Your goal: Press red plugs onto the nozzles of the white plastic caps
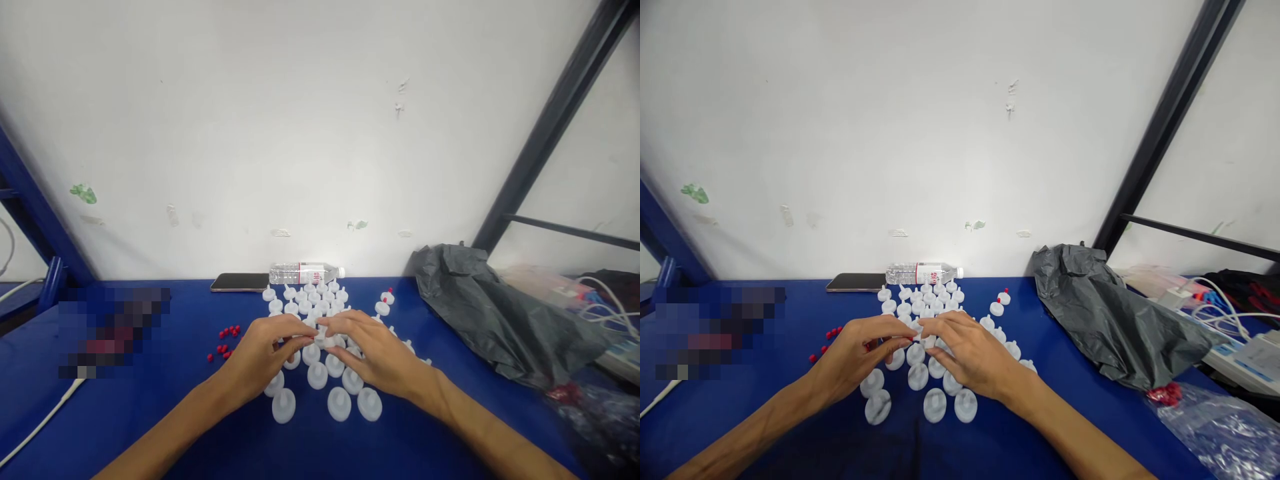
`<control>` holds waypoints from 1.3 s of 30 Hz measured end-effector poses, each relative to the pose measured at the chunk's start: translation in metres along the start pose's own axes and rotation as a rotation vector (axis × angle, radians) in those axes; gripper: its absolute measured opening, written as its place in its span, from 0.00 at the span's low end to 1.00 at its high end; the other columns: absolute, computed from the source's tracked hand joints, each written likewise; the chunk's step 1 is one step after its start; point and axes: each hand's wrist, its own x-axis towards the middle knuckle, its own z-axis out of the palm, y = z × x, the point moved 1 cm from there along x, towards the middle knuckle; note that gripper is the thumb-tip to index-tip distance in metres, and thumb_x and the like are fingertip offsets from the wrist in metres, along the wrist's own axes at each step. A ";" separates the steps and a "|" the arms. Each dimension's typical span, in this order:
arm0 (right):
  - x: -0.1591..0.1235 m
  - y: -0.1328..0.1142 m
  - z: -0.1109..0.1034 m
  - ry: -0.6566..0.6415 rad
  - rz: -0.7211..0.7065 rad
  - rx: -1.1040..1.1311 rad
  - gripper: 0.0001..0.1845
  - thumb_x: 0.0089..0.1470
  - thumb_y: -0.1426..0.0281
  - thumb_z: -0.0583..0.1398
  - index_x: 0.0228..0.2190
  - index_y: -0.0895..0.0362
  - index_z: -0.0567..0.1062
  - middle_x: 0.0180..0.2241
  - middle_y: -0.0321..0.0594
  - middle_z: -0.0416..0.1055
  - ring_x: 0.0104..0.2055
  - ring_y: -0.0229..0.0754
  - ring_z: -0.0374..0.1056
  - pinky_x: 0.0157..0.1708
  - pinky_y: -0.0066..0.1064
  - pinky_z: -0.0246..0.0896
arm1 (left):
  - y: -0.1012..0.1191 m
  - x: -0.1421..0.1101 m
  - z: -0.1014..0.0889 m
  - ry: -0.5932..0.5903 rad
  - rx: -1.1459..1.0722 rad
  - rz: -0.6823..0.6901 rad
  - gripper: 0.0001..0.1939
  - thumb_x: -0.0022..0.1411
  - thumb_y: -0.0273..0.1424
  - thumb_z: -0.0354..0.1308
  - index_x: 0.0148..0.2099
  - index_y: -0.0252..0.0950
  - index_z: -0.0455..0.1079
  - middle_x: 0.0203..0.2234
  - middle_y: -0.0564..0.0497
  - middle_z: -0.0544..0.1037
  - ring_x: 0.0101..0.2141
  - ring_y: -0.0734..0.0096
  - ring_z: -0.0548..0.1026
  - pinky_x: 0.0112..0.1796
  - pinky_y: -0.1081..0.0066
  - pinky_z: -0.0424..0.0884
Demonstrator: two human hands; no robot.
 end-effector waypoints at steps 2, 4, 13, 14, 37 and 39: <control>0.001 -0.001 0.000 0.007 -0.013 0.005 0.17 0.66 0.70 0.57 0.55 0.51 0.64 0.54 0.40 0.73 0.56 0.44 0.66 0.54 0.41 0.67 | -0.004 -0.001 0.001 0.036 0.152 0.055 0.08 0.69 0.36 0.58 0.47 0.44 0.76 0.27 0.58 0.79 0.23 0.78 0.74 0.25 0.77 0.67; 0.001 -0.001 0.000 0.016 -0.018 0.010 0.14 0.65 0.70 0.57 0.52 0.52 0.65 0.54 0.40 0.73 0.56 0.43 0.66 0.54 0.41 0.68 | -0.008 -0.002 0.003 0.055 0.295 0.123 0.09 0.71 0.36 0.55 0.48 0.44 0.75 0.29 0.57 0.80 0.27 0.76 0.76 0.28 0.76 0.69; 0.000 -0.010 0.001 0.143 -0.123 -0.017 0.08 0.62 0.78 0.57 0.39 0.54 0.64 0.43 0.46 0.77 0.54 0.47 0.69 0.48 0.41 0.73 | -0.001 -0.008 0.011 0.103 0.506 0.250 0.15 0.75 0.32 0.41 0.41 0.38 0.69 0.29 0.52 0.73 0.31 0.64 0.68 0.26 0.68 0.58; 0.001 -0.010 0.001 0.151 -0.134 -0.024 0.08 0.62 0.79 0.56 0.40 0.54 0.64 0.42 0.46 0.77 0.53 0.48 0.70 0.46 0.41 0.74 | 0.002 -0.008 0.011 0.098 0.501 0.253 0.15 0.75 0.31 0.41 0.41 0.38 0.68 0.29 0.52 0.72 0.31 0.64 0.67 0.26 0.68 0.58; 0.012 0.012 -0.025 0.062 0.164 -0.167 0.15 0.67 0.73 0.49 0.53 0.51 0.67 0.57 0.45 0.65 0.58 0.46 0.64 0.56 0.45 0.64 | -0.009 0.003 -0.040 0.159 0.641 -0.034 0.16 0.73 0.35 0.41 0.51 0.41 0.70 0.42 0.49 0.78 0.44 0.62 0.74 0.41 0.64 0.68; 0.008 0.032 -0.035 0.091 0.311 -0.181 0.15 0.69 0.70 0.48 0.52 0.50 0.68 0.55 0.43 0.67 0.55 0.44 0.68 0.54 0.42 0.67 | -0.019 0.004 -0.057 0.223 0.676 -0.144 0.16 0.73 0.35 0.42 0.52 0.42 0.69 0.41 0.49 0.77 0.39 0.62 0.75 0.39 0.64 0.67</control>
